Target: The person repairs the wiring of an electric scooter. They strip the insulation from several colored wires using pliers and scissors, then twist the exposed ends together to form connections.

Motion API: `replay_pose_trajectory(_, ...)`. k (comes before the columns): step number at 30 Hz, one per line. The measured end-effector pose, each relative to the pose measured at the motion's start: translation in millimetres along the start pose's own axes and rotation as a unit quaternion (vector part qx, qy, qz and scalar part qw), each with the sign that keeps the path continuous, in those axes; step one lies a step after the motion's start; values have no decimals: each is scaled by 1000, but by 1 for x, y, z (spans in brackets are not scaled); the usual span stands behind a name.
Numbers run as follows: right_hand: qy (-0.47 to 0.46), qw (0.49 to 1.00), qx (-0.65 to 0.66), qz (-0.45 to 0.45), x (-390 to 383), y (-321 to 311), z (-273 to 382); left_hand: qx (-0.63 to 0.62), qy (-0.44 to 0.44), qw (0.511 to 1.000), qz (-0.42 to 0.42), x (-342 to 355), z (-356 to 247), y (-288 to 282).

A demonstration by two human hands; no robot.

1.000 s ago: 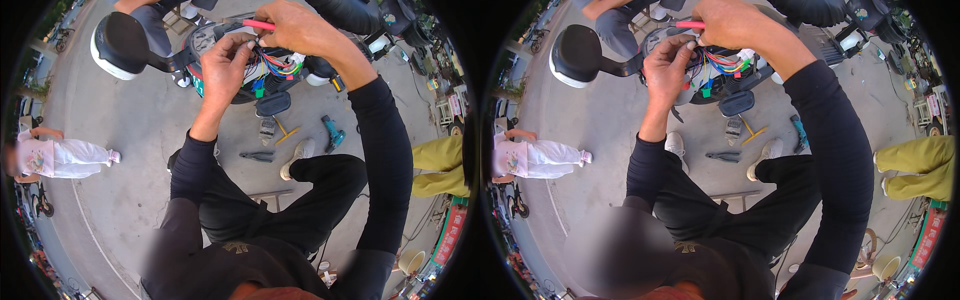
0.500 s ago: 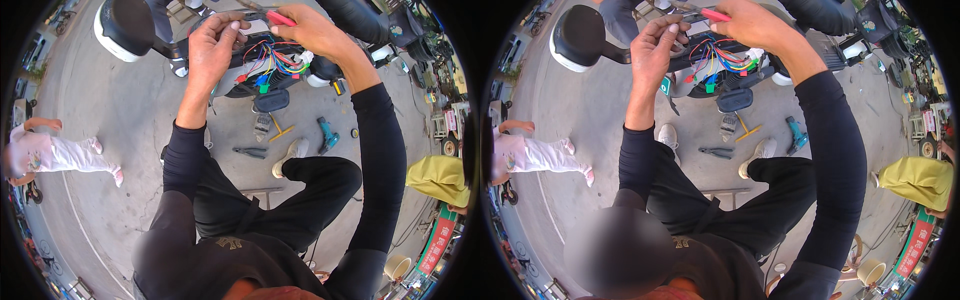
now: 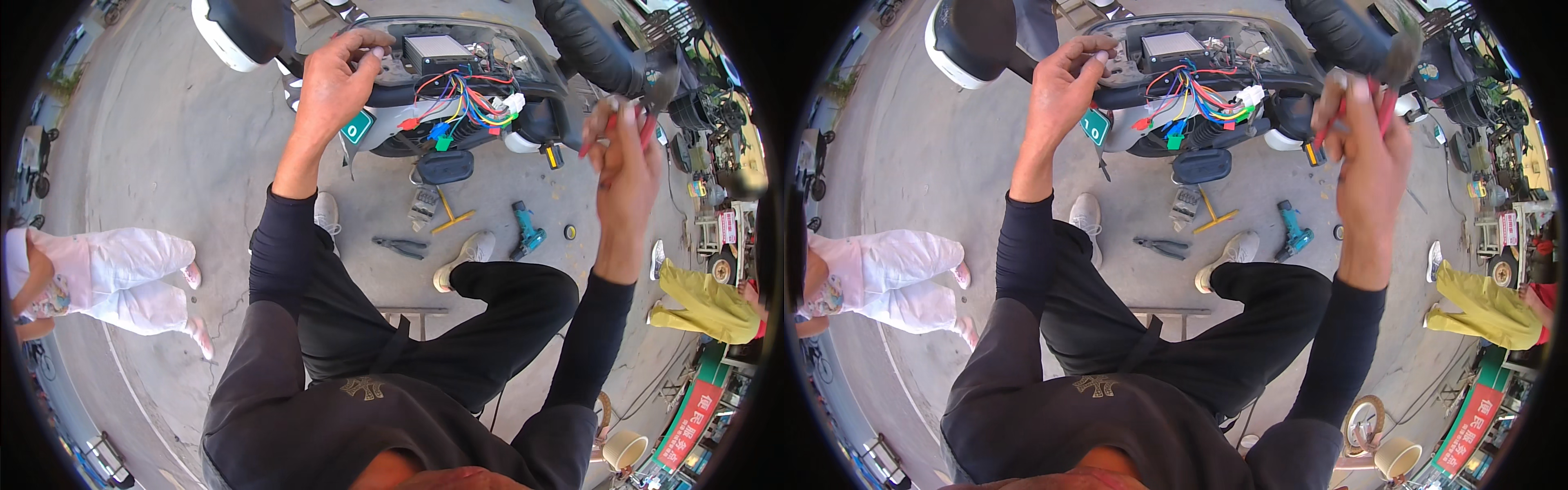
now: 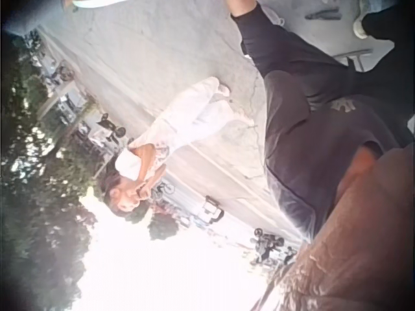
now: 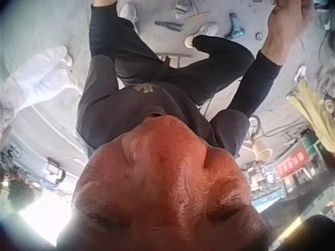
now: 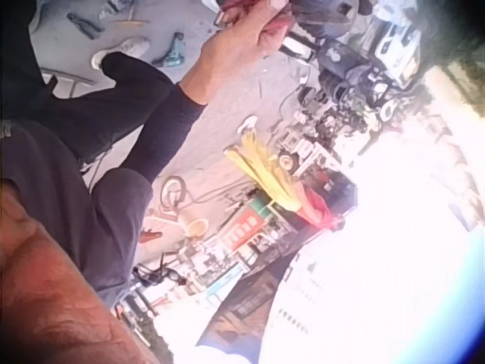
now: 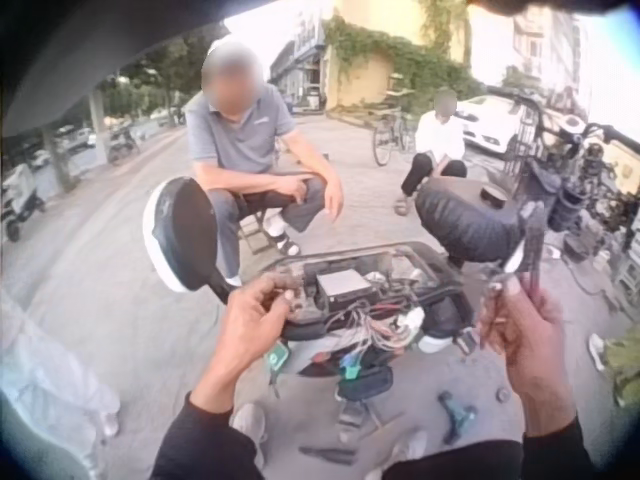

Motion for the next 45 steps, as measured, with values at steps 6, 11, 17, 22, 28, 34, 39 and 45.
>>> replay_pose_trajectory(6, 215, 974, -68, -26, -145, -14, -151, 1, 66, 991, 113, -7, -18, 17)
replay_pose_trajectory(11, 519, 822, -89, 217, -277, 24, -324, 81, 197, 968, 135, -16, -34, 25)
replay_pose_trajectory(17, 415, 609, -492, 464, -358, 39, -403, -23, 100, 987, 123, -7, -21, 34)
replay_pose_trajectory(22, 394, 556, -471, 560, -392, 52, -428, -46, 42, 995, 73, -3, -18, 29)
replay_pose_trajectory(28, 424, 597, -410, 543, -394, 67, -439, -46, 40, 997, 45, 0, -17, 33)
replay_pose_trajectory(34, 397, 601, -435, 540, -404, 68, -449, -24, 101, 994, 31, -3, -21, 29)
replay_pose_trajectory(39, 398, 609, -434, 531, -407, 65, -457, 66, 159, 983, 67, -7, -24, 33)
replay_pose_trajectory(45, 411, 618, -428, 516, -414, 68, -466, 78, 188, 977, 59, -11, -32, 33)
Point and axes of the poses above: each hand's wrist, its own x-axis towards the middle knuckle, its own y-axis out of the palm, z = x × y, the point moved 8 cm from there along x, towards the middle knuckle, and after that the axes turned 4 degrees about z, right-handed, at the moved point
